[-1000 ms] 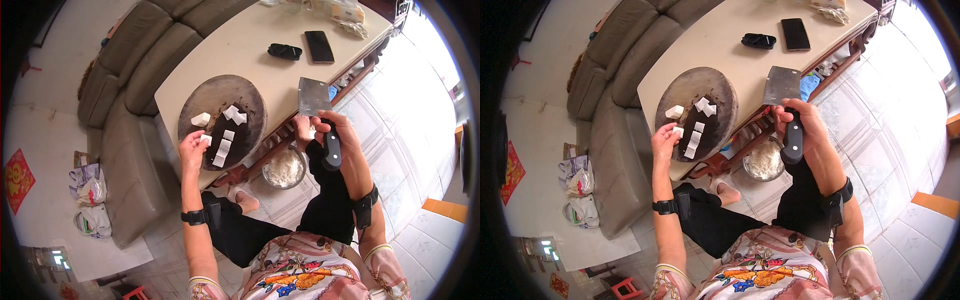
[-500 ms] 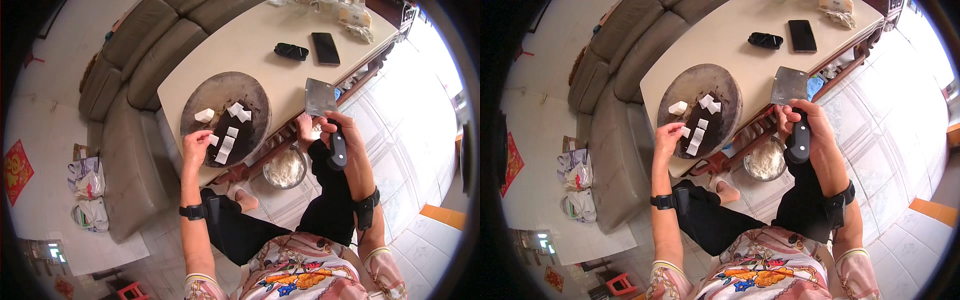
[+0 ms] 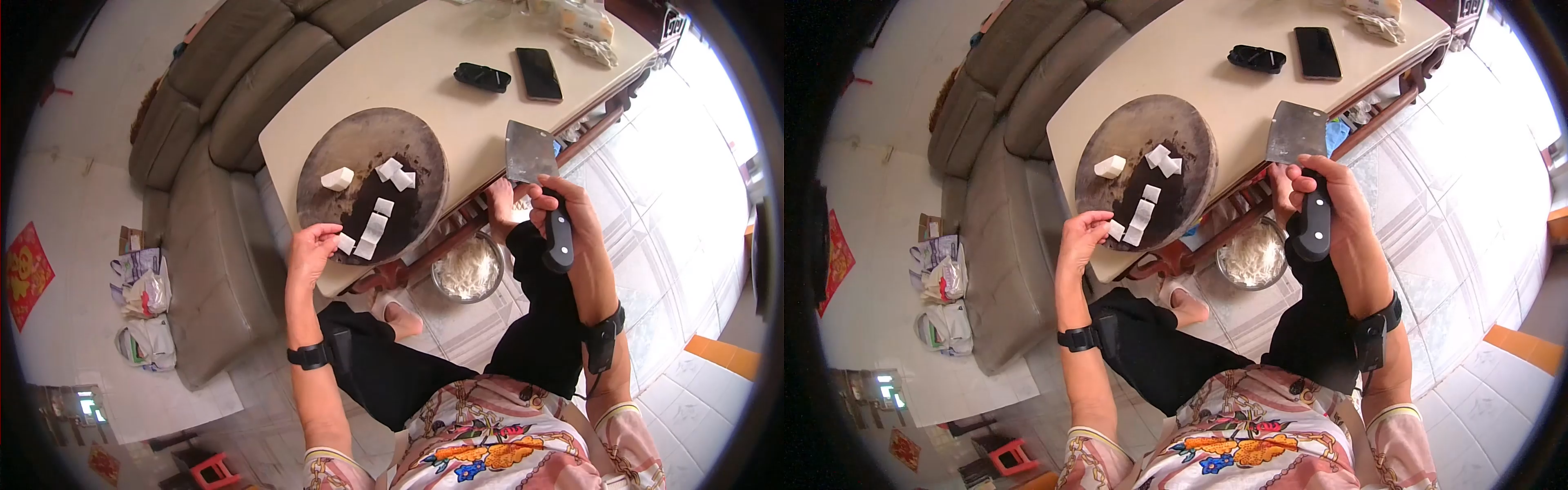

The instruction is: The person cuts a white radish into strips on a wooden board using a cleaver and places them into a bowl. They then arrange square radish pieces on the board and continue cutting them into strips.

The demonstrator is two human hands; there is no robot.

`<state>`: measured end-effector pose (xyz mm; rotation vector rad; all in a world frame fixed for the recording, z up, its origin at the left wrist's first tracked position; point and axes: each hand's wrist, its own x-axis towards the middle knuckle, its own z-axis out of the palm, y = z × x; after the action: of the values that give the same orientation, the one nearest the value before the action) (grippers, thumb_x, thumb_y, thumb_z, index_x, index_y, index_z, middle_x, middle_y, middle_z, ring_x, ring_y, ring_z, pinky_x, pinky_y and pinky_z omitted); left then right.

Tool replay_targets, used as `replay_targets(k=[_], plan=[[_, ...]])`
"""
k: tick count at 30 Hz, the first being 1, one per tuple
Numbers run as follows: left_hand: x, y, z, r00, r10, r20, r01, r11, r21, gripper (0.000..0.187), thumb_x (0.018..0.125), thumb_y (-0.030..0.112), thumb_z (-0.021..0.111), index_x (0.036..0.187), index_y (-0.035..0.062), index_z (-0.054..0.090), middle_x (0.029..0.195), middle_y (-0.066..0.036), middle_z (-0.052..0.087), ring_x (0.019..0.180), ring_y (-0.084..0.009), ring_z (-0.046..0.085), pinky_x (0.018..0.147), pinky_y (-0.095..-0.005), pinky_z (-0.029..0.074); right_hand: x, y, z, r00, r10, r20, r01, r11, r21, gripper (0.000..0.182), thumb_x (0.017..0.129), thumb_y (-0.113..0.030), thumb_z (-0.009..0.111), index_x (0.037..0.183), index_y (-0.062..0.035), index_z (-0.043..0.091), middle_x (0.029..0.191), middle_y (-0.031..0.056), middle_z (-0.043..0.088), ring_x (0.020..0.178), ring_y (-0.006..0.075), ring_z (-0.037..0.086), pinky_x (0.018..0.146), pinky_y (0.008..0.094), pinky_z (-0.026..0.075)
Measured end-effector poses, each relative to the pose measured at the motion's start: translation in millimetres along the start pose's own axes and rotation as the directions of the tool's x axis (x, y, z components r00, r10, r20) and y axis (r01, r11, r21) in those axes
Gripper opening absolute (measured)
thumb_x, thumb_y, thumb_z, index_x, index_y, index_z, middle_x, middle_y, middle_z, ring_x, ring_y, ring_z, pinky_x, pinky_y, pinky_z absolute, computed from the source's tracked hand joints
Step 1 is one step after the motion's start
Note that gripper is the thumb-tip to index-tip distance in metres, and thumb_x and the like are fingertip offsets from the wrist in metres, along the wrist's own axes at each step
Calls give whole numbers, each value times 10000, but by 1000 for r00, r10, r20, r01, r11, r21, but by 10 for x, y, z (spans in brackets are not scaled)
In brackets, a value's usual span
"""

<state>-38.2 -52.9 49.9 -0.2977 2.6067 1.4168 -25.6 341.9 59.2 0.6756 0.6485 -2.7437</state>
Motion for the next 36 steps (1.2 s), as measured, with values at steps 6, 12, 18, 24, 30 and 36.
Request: replay_targets(k=[6,12,18,24,30,36], plan=[[12,-85,39,998,39,-38,-37,998,56,162,815,20,642,966,-21,684,740,-34,647,622,-76,571,577,-219,479,28,-17,-24,999,32,11,-32,999,33,120,878,-62,550,891,6,452,766,88,539,512,64,482,420,203,434],[-29,-20,93,998,-7,-62,8,999,31,138,810,20,643,934,-28,678,739,-52,652,630,-90,594,579,-223,496,25,-26,-57,999,0,35,1,1000,-26,112,877,-71,553,897,-4,465,776,86,552,516,58,477,440,204,422],[-21,-53,94,997,-18,-79,20,999,33,149,829,43,622,953,-12,684,748,-55,658,633,-98,602,594,-234,502,18,-45,-86,999,-3,35,5,999,-47,114,878,-95,560,873,-12,482,755,67,556,514,51,470,443,197,415],[102,65,120,970,203,-131,-167,956,242,174,835,54,617,985,-12,678,783,-84,682,708,-151,659,653,-286,517,24,-84,-109,999,23,22,-22,998,-62,117,880,-113,562,847,-24,493,743,54,556,507,49,465,429,193,407],[525,538,523,846,531,-43,-486,803,344,220,820,59,654,1027,-14,667,896,-125,688,727,-200,669,671,-303,526,33,-101,-130,1000,-16,4,16,998,-56,111,880,-105,558,870,-20,487,734,62,561,504,58,467,430,201,410],[678,624,837,861,507,31,-473,778,414,303,807,44,651,1106,1,640,1030,-155,649,717,-228,636,685,-337,516,43,-140,-186,1000,-4,5,4,999,-48,103,882,-103,552,878,-23,488,745,68,570,503,62,467,443,208,414]])
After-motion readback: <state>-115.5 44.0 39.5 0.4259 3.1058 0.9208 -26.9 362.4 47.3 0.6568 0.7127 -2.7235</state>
